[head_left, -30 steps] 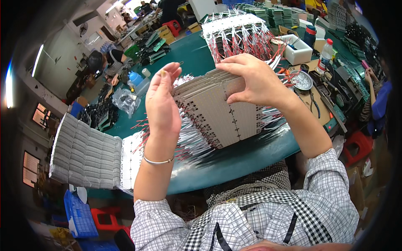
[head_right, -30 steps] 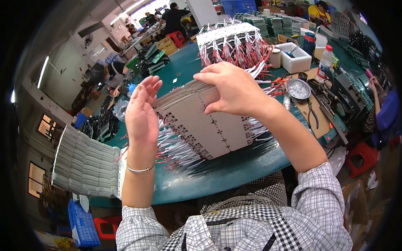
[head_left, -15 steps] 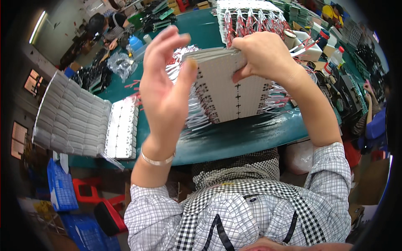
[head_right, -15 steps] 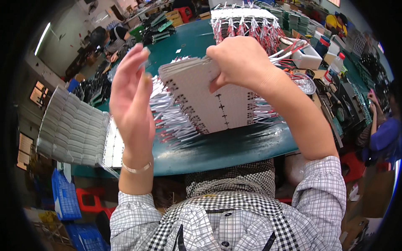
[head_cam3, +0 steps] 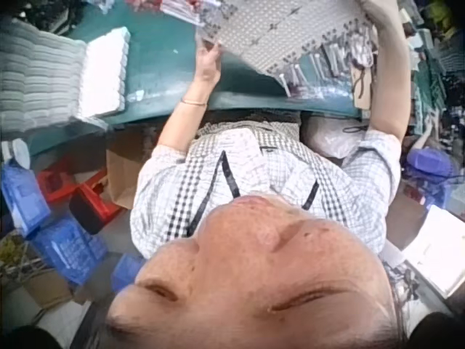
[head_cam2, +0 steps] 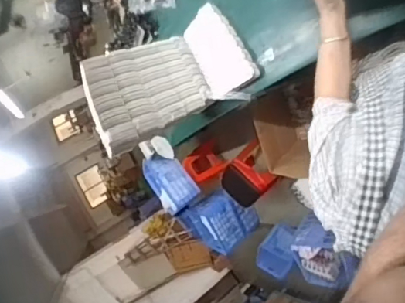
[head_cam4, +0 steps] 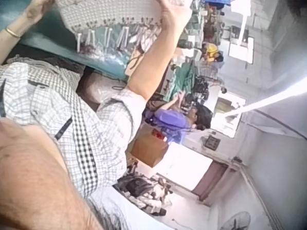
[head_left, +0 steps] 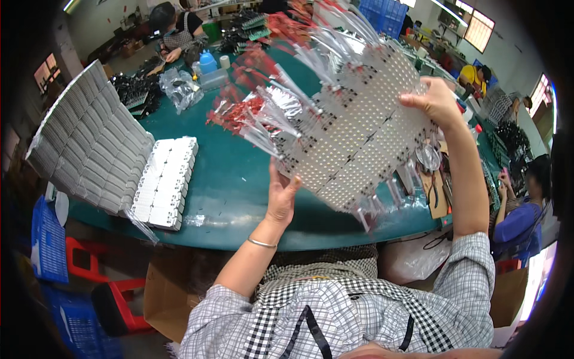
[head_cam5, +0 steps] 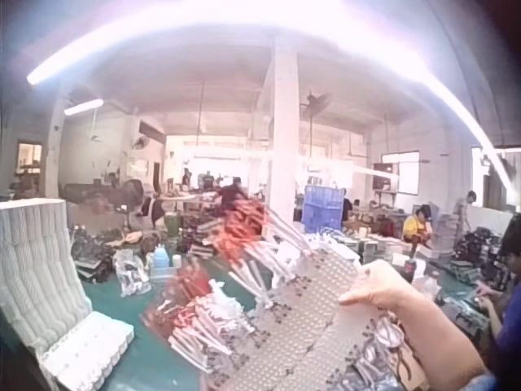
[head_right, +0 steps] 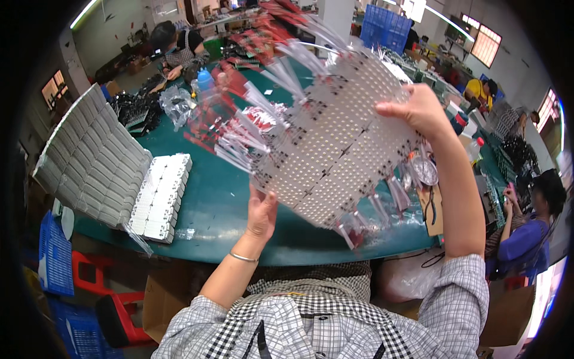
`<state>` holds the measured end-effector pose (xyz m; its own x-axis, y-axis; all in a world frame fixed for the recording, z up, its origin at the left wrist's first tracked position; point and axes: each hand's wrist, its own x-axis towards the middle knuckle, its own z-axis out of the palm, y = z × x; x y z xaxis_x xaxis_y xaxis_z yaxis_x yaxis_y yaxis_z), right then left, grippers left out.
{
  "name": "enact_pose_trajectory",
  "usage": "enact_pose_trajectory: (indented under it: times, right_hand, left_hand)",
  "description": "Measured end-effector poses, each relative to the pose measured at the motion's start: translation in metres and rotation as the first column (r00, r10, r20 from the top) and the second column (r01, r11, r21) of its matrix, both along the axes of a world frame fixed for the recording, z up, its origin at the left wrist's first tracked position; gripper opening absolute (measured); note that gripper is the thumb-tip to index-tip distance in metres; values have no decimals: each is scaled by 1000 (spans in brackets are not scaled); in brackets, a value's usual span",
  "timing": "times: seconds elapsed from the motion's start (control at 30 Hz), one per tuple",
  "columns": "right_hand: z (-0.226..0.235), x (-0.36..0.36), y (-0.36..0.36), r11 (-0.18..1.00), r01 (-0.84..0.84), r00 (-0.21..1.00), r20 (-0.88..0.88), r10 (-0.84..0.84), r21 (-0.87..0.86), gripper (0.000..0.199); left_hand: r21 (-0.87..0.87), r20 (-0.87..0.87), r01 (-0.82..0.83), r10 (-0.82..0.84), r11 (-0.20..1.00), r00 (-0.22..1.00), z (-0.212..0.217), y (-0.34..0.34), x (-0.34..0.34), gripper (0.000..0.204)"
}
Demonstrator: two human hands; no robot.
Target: The person solders wires onto an LED circuit board with a soldering tool and stacks the completed board onto a pile. The person then unwraps a new batch of LED circuit boards, places a board flat under a metal weight, and solders wires onto it.
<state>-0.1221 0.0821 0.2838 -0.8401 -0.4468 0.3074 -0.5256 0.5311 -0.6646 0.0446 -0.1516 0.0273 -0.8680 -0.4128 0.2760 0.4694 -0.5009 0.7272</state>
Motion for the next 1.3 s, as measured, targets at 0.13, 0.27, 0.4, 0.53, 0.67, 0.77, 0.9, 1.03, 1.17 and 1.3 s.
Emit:
enact_pose_trajectory:
  times: [0.13,0.27,0.4,0.53,0.67,0.77,0.9,1.03,1.17,1.3]
  right_hand:
    - [-69,-30,19,954,23,931,354,89,-299,58]
    - [-134,-1,22,964,185,785,619,-28,-190,54]
    - [-183,21,27,940,260,561,827,40,-222,51]
    - [-209,28,35,933,241,443,886,140,-268,49]
    - [-224,37,43,930,192,433,877,207,-315,44]
    - [-251,35,49,945,202,420,894,155,-259,43]
    - [-252,39,52,935,56,509,816,276,-351,40]
    - [-275,39,69,940,67,600,766,230,-334,43]
    - [-252,59,49,922,105,674,708,210,-373,47]
    - [-230,54,67,880,154,768,615,180,-450,50]
  left_hand:
    - [174,-272,11,37,985,962,39,-23,-18,96]
    - [239,-232,132,-75,962,970,43,-38,-6,94]
    - [196,-214,236,-194,952,957,20,-54,0,81]
    - [325,-147,251,-213,912,966,-1,-61,4,60]
    - [553,11,127,-160,824,987,-23,-56,3,26]
    - [492,269,-96,-46,865,962,-20,-43,3,23]
    - [325,432,-133,-21,936,902,-10,-40,12,41]
    - [198,541,-143,13,970,841,7,-13,42,70]
    - [-35,577,39,-11,999,817,-8,3,87,72]
    - [-261,512,-89,216,961,831,38,24,60,62]
